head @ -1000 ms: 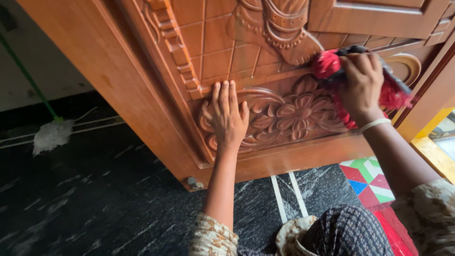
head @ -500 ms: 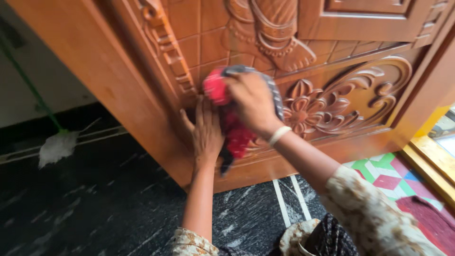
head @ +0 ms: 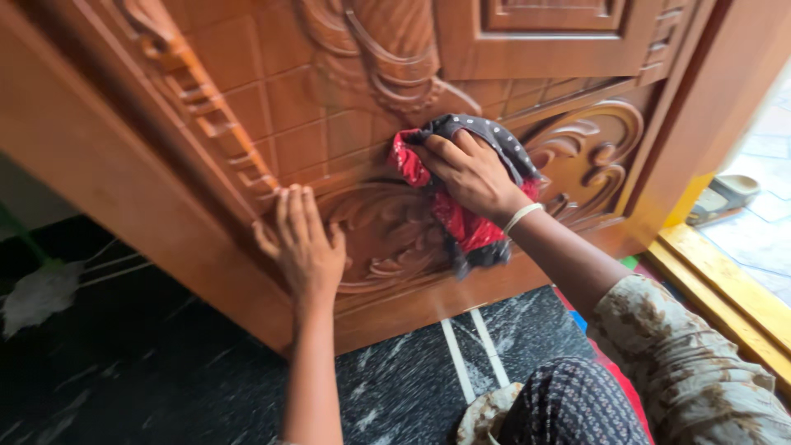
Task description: The person cleans a carved wooden door by hand using a cloth, wiping the intricate patterns and flat surfaces.
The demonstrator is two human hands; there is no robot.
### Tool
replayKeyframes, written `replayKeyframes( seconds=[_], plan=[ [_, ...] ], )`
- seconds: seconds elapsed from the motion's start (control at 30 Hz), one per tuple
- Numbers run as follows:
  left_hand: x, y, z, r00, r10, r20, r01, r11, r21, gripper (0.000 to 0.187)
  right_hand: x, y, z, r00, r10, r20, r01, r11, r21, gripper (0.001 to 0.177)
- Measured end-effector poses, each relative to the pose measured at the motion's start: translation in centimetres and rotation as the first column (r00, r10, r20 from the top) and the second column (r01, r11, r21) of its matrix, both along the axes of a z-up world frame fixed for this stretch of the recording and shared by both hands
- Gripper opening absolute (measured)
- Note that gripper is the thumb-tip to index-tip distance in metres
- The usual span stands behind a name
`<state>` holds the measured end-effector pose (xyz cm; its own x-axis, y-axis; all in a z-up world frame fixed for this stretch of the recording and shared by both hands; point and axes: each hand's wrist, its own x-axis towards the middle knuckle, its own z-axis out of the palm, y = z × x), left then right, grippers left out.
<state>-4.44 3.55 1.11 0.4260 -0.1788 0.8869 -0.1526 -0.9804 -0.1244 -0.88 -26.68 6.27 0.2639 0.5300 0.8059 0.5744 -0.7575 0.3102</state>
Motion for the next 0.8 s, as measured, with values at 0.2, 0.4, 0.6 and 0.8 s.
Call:
replayKeyframes(
  seconds=[0.2,0.4,0.6,0.8],
  plan=[
    [-0.1,-0.1,-0.1,1.0,0.016,0.016,-0.016,1.0,0.005,0.066,1.3,-7.8,-1.0,1.0,-0.01,0.027,0.006,0.993,0.119,0.037],
    [0.0,-0.6,-0.3,0.999,0.008,0.031,-0.007,1.0,-0.021,0.068,0.2,-17.4,-0.6,0.97,-0.21,0.122,0.169,0.946,0.278,0.03],
    [0.1,-1.4,-0.3,0.996,-0.008,0.091,0.014,0.998,-0.058,0.068,-0.2,-17.9,-1.0,0.981,-0.19,0.048,0.167,0.939,0.301,0.038],
    [0.1,-1.6,0.0,0.998,-0.039,0.045,0.044,0.991,-0.129,0.07,-0.4,-11.6,-0.5,0.981,-0.174,0.085,0.124,0.903,0.412,0.037]
  ],
)
